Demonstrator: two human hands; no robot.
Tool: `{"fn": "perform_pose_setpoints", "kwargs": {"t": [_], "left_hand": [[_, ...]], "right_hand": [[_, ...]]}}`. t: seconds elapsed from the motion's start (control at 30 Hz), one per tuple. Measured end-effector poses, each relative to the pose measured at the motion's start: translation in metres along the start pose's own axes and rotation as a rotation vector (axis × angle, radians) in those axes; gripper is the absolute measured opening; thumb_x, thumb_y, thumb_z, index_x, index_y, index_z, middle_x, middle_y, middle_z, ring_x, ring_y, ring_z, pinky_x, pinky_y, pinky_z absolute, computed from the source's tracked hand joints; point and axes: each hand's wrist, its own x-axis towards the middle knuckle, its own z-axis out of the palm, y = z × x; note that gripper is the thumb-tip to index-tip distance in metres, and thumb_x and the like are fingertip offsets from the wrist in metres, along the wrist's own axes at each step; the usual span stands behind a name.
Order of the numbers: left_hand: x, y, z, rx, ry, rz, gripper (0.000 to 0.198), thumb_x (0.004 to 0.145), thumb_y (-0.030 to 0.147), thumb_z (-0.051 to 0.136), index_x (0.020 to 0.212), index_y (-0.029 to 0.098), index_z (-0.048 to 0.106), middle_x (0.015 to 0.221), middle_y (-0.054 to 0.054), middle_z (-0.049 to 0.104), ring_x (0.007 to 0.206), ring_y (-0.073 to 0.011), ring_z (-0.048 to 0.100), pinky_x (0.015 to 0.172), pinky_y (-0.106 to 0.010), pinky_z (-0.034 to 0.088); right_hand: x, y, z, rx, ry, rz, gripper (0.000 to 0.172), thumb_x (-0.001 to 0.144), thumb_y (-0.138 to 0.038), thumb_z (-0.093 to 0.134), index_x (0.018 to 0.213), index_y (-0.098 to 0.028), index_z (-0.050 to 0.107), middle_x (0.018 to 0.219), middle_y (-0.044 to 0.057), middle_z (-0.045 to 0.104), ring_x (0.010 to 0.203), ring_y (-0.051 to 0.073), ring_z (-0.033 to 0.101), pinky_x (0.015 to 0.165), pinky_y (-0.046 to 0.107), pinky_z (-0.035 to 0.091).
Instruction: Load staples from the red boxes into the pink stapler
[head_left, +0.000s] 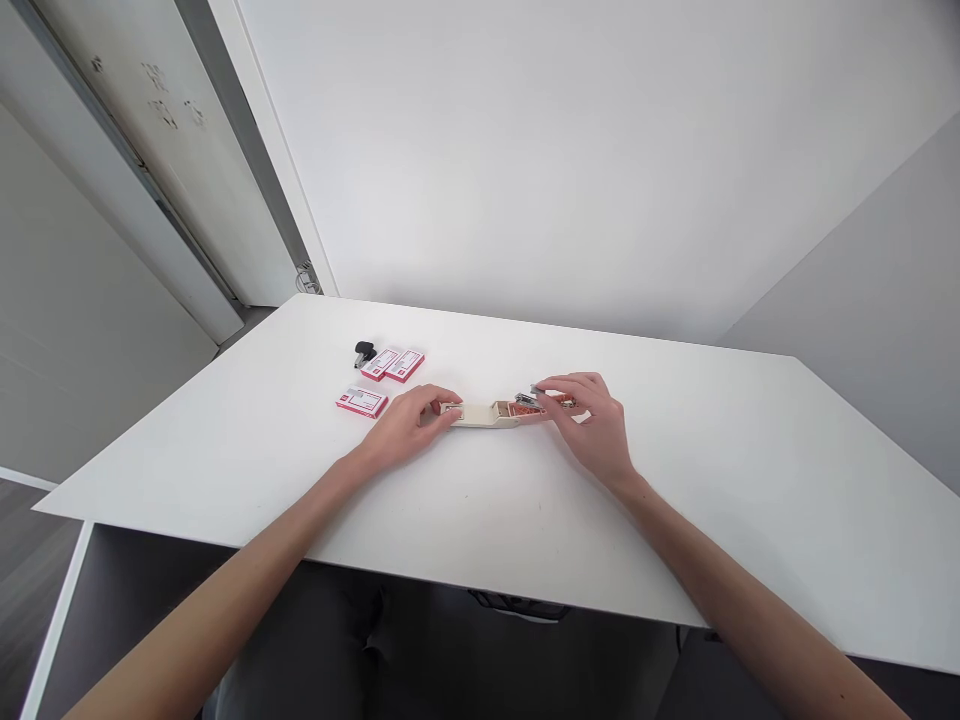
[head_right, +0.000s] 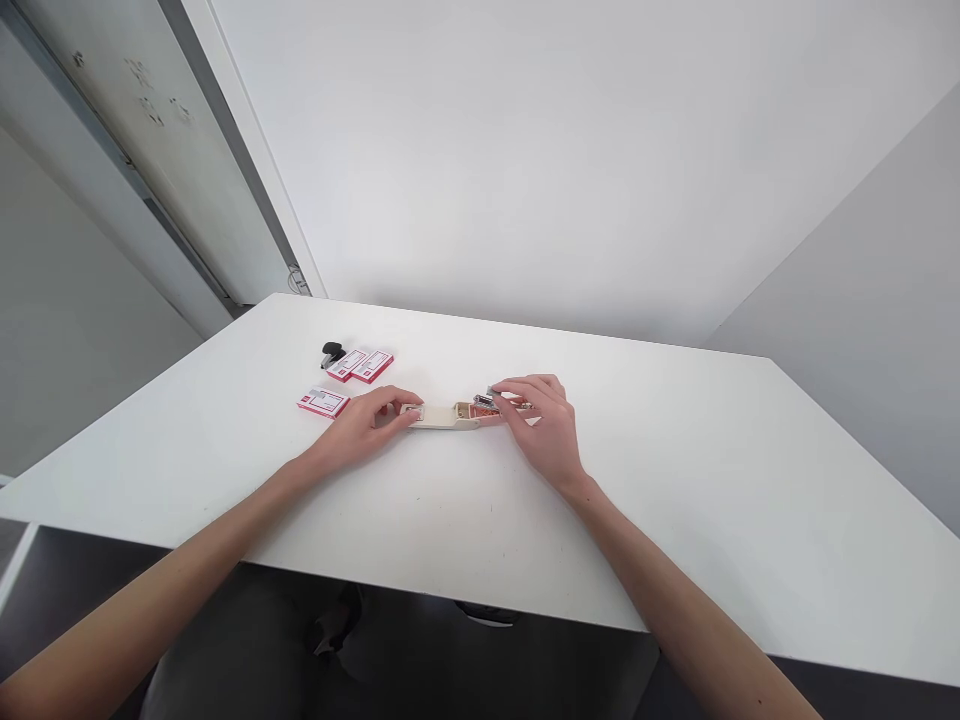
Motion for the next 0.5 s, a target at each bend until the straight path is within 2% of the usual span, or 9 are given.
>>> {"fn": "perform_pose_setpoints", "kwargs": {"t": [0.17, 0.5], "left_hand": [[0.0007, -0.0023, 0.0003, -0.023, 0.017, -0.020, 0.040, 0.099, 0.056, 0.054, 0.116, 0.025, 0.074, 0.107, -0.005, 0.072, 0.089, -0.0196, 0.062, 0.079, -0.033, 0.049], [0.0000, -0.0061, 0.0015, -0.041, 0.046, -0.040, 0.039, 0.098, 0.057, 0.056, 0.113, 0.025, 0.074, 0.108, -0.004, 0.073, 0.092, -0.0202, 0.062, 0.080, -0.033, 0.050]], "right_hand": [[-0.0005, 0.0027, 0.0015, -0.024, -0.061, -0.038, 0.015, 0.101, -0.033, 0.065, 0.105, -0.033, 0.079, 0.104, 0.005, 0.079, 0.110, 0.029, 0.061, 0.076, 0.047, 0.064], [-0.0012, 0.0053, 0.0019, -0.060, -0.106, -0.082, 0.016, 0.101, -0.027, 0.065, 0.105, -0.034, 0.079, 0.102, 0.002, 0.080, 0.108, 0.028, 0.061, 0.089, 0.051, 0.060]]}}
